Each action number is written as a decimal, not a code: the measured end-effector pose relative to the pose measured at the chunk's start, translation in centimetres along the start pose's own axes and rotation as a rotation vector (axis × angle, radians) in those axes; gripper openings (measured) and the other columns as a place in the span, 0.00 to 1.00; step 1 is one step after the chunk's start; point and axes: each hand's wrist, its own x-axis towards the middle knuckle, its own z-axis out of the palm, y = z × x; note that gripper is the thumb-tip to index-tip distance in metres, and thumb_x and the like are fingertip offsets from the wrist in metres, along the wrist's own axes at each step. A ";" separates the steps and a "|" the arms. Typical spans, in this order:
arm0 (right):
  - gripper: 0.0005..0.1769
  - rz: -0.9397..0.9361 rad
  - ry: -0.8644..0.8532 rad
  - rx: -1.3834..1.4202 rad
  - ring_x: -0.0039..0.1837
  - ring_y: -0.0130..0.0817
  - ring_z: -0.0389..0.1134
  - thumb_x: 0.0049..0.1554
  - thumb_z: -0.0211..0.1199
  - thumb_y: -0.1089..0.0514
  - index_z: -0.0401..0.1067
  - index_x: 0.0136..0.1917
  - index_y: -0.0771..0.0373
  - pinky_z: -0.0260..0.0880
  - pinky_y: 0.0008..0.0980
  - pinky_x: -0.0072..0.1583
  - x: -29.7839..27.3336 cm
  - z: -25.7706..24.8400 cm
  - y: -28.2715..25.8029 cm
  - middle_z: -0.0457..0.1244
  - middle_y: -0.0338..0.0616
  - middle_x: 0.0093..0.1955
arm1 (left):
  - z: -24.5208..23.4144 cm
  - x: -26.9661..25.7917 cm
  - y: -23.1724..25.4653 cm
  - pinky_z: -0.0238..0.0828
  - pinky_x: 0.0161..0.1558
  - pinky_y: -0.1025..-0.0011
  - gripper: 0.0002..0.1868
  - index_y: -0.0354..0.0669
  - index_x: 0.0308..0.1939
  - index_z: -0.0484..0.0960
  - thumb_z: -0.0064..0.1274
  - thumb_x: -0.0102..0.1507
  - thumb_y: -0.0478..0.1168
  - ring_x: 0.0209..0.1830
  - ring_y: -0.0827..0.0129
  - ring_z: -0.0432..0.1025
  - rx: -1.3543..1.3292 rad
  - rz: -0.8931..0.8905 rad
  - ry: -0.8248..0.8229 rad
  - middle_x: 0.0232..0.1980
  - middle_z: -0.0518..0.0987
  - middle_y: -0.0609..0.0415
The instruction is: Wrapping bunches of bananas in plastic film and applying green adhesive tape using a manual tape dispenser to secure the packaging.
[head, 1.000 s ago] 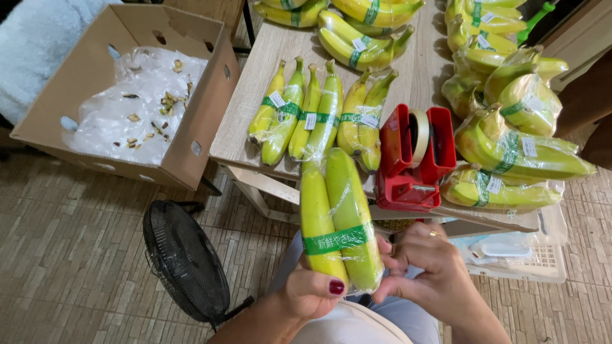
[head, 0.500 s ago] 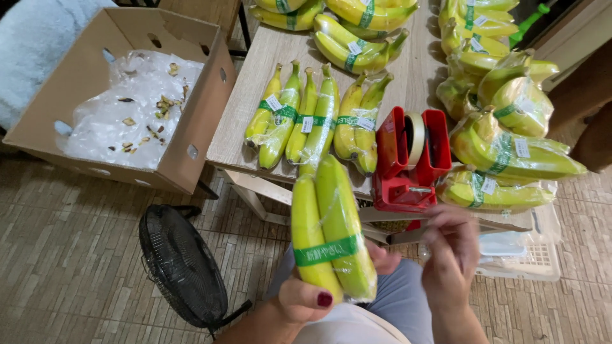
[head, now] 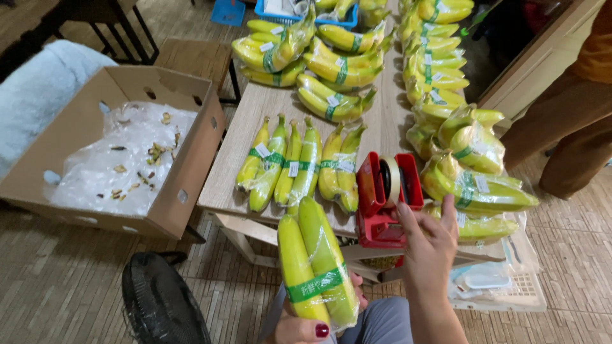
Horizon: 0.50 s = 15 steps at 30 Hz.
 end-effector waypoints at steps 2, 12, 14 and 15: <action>0.15 0.077 -0.033 0.036 0.86 0.51 0.38 0.58 0.61 0.44 0.79 0.37 0.52 0.31 0.71 0.75 -1.6 -1.1 -0.7 0.42 0.45 0.89 | -0.1 0.0 0.0 0.72 0.60 0.51 0.46 0.29 0.70 0.63 0.59 0.49 0.40 0.53 0.46 0.76 0.003 0.001 0.034 0.60 0.75 0.32; 0.10 -0.489 -0.139 0.080 0.66 0.41 0.63 0.61 0.60 0.56 0.75 0.40 0.62 0.59 0.41 0.69 -5.4 -3.4 5.6 0.64 0.53 0.58 | -1.4 0.0 -0.5 0.74 0.59 0.55 0.47 0.30 0.72 0.61 0.59 0.50 0.37 0.55 0.47 0.75 -0.040 0.002 0.097 0.62 0.74 0.33; 0.15 -0.576 -0.328 0.291 0.52 0.39 0.70 0.61 0.55 0.54 0.74 0.38 0.64 0.73 0.37 0.61 -6.0 -4.3 3.5 0.69 0.44 0.41 | -1.2 0.3 -0.6 0.75 0.57 0.57 0.46 0.32 0.72 0.61 0.59 0.49 0.37 0.55 0.49 0.76 -0.019 -0.024 0.098 0.62 0.74 0.34; 0.13 -0.630 -0.396 0.259 0.46 0.30 0.70 0.58 0.60 0.51 0.74 0.35 0.57 0.70 0.32 0.58 -6.4 -4.3 2.8 0.70 0.36 0.37 | -1.0 0.4 -0.5 0.74 0.58 0.57 0.43 0.31 0.69 0.64 0.59 0.50 0.38 0.55 0.51 0.76 0.020 -0.020 0.109 0.62 0.75 0.35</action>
